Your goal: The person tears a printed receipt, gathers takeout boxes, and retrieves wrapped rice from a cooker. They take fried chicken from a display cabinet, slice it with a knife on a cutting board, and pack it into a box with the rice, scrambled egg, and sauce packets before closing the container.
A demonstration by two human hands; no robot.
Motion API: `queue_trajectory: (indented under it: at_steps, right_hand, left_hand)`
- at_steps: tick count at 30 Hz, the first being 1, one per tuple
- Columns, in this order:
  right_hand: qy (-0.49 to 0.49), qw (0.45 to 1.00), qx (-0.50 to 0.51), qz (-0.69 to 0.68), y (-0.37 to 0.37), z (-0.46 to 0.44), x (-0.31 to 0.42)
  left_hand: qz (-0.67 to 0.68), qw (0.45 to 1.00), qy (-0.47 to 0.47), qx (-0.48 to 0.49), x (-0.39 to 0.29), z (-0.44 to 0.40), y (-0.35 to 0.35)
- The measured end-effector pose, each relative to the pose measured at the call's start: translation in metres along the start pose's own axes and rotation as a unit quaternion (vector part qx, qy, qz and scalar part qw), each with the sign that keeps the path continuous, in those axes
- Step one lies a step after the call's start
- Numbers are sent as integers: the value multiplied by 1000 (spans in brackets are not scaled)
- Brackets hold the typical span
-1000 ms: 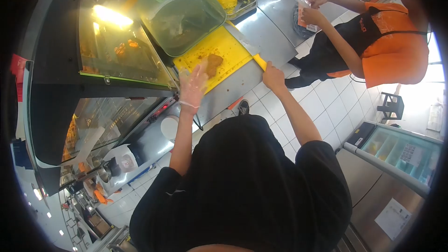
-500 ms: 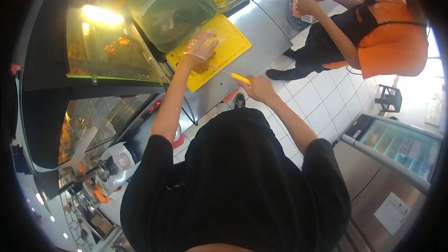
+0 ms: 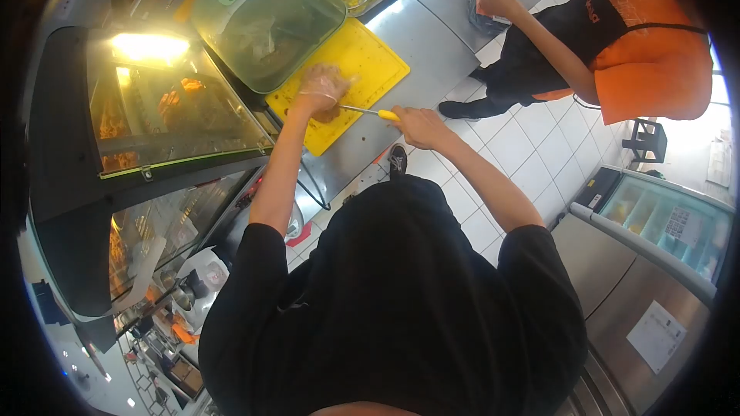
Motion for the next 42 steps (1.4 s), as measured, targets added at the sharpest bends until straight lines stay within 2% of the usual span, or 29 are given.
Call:
queue_trajectory:
  at_steps: [4, 6, 9, 12, 15, 18, 21, 24, 30, 33, 36, 39, 42]
  right_hand:
    - [-2, 1000, -11, 8, -10, -4, 12]
    - [-1, 1000, -16, 21, -8, -10, 11]
    - [7, 999, -1, 44, 2, -19, 7]
    - [-1, 999, 25, 38, -5, -26, 9]
    - [-5, 999, 39, 37, -6, -26, 10]
    - [-2, 998, 47, 43, 4, -25, 5]
    - [-6, 998, 46, 31, 7, -26, 2]
    - [-6, 999, 47, 26, 4, -25, 7]
    - [-2, 998, 66, 14, 21, -24, -2]
    - [-3, 998, 64, 17, 25, -29, -9]
    - [14, 996, 79, 29, 40, -14, -9]
    - [25, 995, 83, 51, 37, -24, -2]
    - [29, 994, 91, 57, 18, -28, 14]
  left_hand:
    - [15, 999, 13, -39, 9, 11, 12]
    - [18, 1000, 22, -2, 2, 2, -13]
    - [18, 987, -59, -146, 27, 3, 27]
    - [73, 985, -82, -132, 18, -3, 8]
    - [90, 994, -11, -57, 32, -14, 40]
    - [98, 987, -87, -97, 17, -2, 16]
    - [135, 977, -59, -154, 14, -5, -4]
    - [117, 975, -24, -186, 20, -8, 3]
    - [122, 974, -57, -180, 20, 2, 14]
    - [98, 986, -63, -120, 23, 1, 19]
    - [62, 986, -64, -140, 15, 7, 22]
    - [58, 968, -80, -231, 23, 14, 23]
    - [84, 986, -89, -116, 26, 9, 20]
Point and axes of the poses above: each hand's wrist, its own z-axis away from the middle knuckle, its own y-axis out of the palm, x = y × z, the point moved 5 cm from there along -z, towards the middle knuckle, and after that the axes turned 13 degrees about -x, right-handed, at the moved point
